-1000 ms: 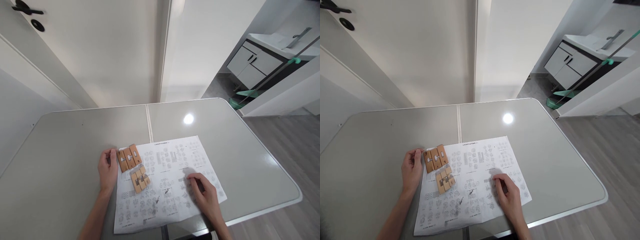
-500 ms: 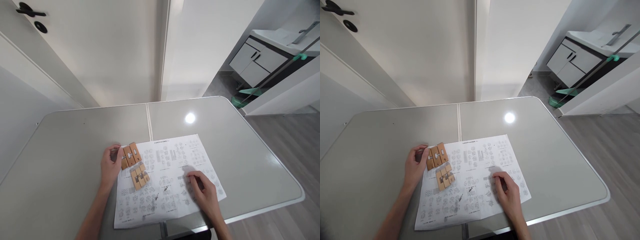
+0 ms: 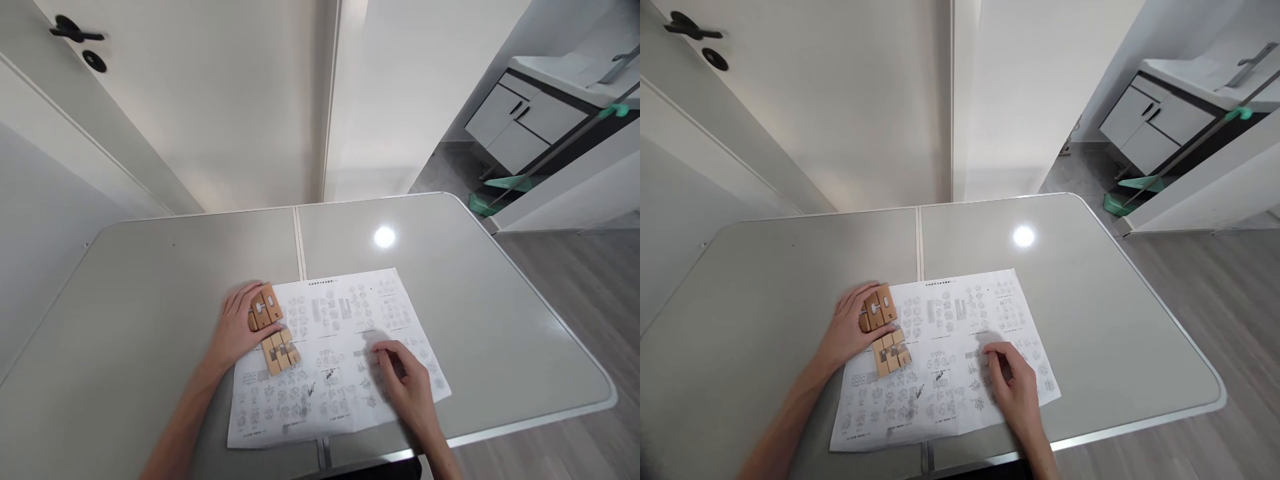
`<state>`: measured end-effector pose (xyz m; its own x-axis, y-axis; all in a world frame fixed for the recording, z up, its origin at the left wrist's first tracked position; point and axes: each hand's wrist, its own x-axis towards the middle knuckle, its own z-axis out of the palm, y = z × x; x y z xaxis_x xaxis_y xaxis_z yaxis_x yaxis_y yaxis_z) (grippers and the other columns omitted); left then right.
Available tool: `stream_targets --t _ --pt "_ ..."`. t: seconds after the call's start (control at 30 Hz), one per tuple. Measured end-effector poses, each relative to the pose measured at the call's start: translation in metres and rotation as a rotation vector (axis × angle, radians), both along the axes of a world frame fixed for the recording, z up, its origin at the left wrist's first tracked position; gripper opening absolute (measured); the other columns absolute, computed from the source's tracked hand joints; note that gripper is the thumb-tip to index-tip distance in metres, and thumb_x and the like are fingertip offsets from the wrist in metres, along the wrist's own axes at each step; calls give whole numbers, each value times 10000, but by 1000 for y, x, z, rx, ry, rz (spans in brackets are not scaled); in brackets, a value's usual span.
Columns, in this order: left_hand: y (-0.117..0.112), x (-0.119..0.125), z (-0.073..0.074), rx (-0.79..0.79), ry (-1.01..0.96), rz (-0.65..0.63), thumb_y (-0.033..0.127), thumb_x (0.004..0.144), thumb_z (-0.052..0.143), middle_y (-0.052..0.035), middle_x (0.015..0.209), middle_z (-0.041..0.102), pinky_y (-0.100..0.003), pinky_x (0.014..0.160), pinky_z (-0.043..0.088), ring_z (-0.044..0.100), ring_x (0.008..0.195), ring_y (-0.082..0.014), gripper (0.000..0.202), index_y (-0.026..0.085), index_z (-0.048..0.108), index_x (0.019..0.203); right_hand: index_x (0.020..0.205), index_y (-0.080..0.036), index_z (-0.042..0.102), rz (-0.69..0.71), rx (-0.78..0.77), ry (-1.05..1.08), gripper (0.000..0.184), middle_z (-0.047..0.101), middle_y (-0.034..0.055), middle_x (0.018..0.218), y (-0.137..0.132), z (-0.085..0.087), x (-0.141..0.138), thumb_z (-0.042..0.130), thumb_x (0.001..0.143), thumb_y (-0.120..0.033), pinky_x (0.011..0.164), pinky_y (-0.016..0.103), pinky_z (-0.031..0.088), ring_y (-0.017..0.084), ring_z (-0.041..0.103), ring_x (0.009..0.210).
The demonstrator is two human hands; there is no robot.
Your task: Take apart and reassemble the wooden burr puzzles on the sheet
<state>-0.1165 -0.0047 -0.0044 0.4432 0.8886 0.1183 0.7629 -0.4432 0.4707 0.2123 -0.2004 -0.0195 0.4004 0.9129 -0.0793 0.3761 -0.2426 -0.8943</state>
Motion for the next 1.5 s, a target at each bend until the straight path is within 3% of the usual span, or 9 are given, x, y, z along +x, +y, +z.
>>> stream_targets --t 0.53,0.93,1.13,1.23,1.33,1.5 --pt "-1 2 2 100 20 40 572 840 788 -136 1419 662 -553 1132 424 555 1322 -384 769 273 504 1489 976 -220 759 2 55 16 351 779 89 915 2 2 2 567 1028 -508 628 309 566 250 716 806" --pt "-6 -4 -2 169 -32 47 593 828 808 -145 1346 704 -544 1086 503 576 1297 -387 788 277 539 1499 984 -229 755 22 45 10 305 781 84 925 2 3 2 567 1035 -463 641 311 573 250 720 816" --pt "-8 0 14 204 -85 88 576 814 832 -130 1347 685 -499 989 581 613 1251 -369 797 310 536 1505 1005 -241 739 32 27 33 287 776 70 947 2 1 2 549 1050 -452 673 305 569 244 719 844" --pt "-20 15 30 163 -142 55 572 801 847 -118 1390 662 -516 1053 565 606 1281 -362 824 323 524 1517 1001 -246 737 27 18 32 276 773 62 930 2 3 2 549 1049 -443 660 300 555 240 712 829" --pt "-46 44 42 60 -203 -89 567 785 870 -123 1437 633 -549 1090 549 596 1309 -372 885 348 490 1553 1001 -245 737 30 11 28 277 768 58 913 2 4 2 543 1050 -437 655 302 547 231 698 785" --pt "-97 98 32 -286 -436 -381 656 687 906 -139 1438 612 -567 1077 564 564 1347 -397 1086 391 401 1610 1005 -240 733 50 32 52 260 778 61 953 4 6 3 553 1046 -422 721 305 564 239 725 847"
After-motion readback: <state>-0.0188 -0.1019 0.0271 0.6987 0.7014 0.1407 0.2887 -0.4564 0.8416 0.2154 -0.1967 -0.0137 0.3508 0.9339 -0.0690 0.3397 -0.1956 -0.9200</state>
